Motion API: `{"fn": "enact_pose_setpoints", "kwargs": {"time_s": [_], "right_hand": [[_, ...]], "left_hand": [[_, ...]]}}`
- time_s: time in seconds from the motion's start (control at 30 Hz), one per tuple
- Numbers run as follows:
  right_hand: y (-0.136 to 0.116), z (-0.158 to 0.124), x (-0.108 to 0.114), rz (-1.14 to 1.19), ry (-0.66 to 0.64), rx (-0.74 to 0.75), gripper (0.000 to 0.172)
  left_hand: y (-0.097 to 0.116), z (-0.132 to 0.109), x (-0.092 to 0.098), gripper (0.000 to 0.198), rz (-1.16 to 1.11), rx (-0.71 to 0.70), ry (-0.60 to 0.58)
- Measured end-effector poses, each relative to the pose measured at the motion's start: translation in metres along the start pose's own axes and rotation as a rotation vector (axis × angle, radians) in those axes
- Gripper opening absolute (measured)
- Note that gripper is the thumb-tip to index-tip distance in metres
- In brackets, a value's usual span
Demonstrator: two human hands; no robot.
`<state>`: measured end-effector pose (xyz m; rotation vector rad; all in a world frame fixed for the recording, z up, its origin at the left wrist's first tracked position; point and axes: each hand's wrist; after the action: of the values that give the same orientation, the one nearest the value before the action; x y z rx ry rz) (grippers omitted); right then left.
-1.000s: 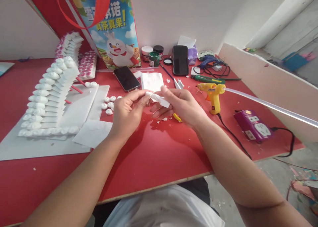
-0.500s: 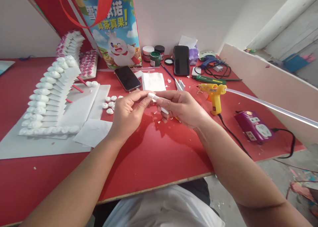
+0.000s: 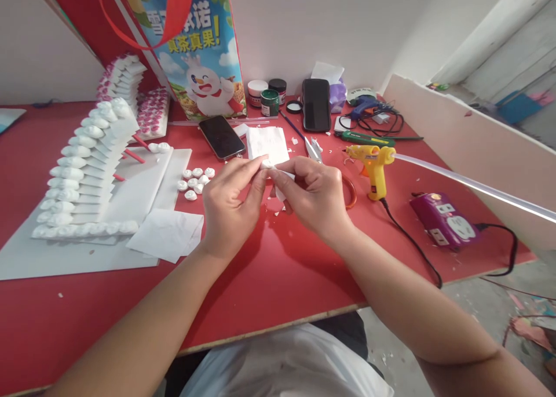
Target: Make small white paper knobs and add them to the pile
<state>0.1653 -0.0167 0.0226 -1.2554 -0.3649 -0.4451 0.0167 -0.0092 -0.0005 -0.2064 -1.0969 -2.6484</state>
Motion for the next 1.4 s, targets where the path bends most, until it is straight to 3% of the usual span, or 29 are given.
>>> {"fn": "enact_pose_setpoints", "kwargs": {"time_s": [0.17, 0.23, 0.4, 0.5, 0.7, 0.77, 0.9, 1.0, 1.23, 1.4], "right_hand": [[0.003, 0.002, 0.005, 0.062, 0.026, 0.043, 0.025], [0.005, 0.004, 0.009, 0.058, -0.005, 0.068, 0.025], [0.01, 0.009, 0.015, -0.012, -0.095, 0.161, 0.028], [0.012, 0.01, 0.013, -0.015, -0.102, 0.182, 0.028], [0.01, 0.006, 0.005, -0.061, -0.055, 0.112, 0.027], [0.007, 0.007, 0.005, 0.024, -0.091, 0.048, 0.033], [0.003, 0.016, 0.012, 0.43, -0.347, -0.306, 0.05], [0.004, 0.022, 0.017, 0.651, -0.513, -0.51, 0.042], [0.006, 0.025, 0.017, 0.89, -0.66, -0.577, 0.035], [0.007, 0.021, 0.013, 0.862, -0.562, -0.498, 0.026]], "left_hand": [[0.0, -0.001, -0.001, 0.027, 0.022, -0.085, -0.01], [0.0, 0.001, 0.002, 0.024, -0.092, 0.005, -0.035], [-0.005, 0.008, 0.012, 0.015, -0.479, 0.384, -0.084], [-0.008, 0.01, 0.014, 0.021, -0.561, 0.466, -0.102], [-0.004, 0.01, 0.013, 0.019, -0.396, 0.359, -0.116], [-0.003, 0.01, 0.013, 0.02, -0.358, 0.349, -0.098], [-0.007, 0.009, 0.013, 0.023, -0.418, 0.427, -0.075], [-0.011, 0.008, 0.013, 0.024, -0.411, 0.431, -0.07], [-0.01, 0.012, 0.015, 0.019, -0.337, 0.318, -0.096], [-0.012, 0.011, 0.014, 0.019, -0.294, 0.292, -0.091]]}}
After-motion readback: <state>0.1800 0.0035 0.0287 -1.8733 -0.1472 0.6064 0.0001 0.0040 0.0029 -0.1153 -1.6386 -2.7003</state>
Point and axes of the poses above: each hand's wrist, its own z-axis towards the middle knuckle, its own x-axis out of the back of the hand, y = z × x, and after that the axes turned 15 degrees about -z, right-handed
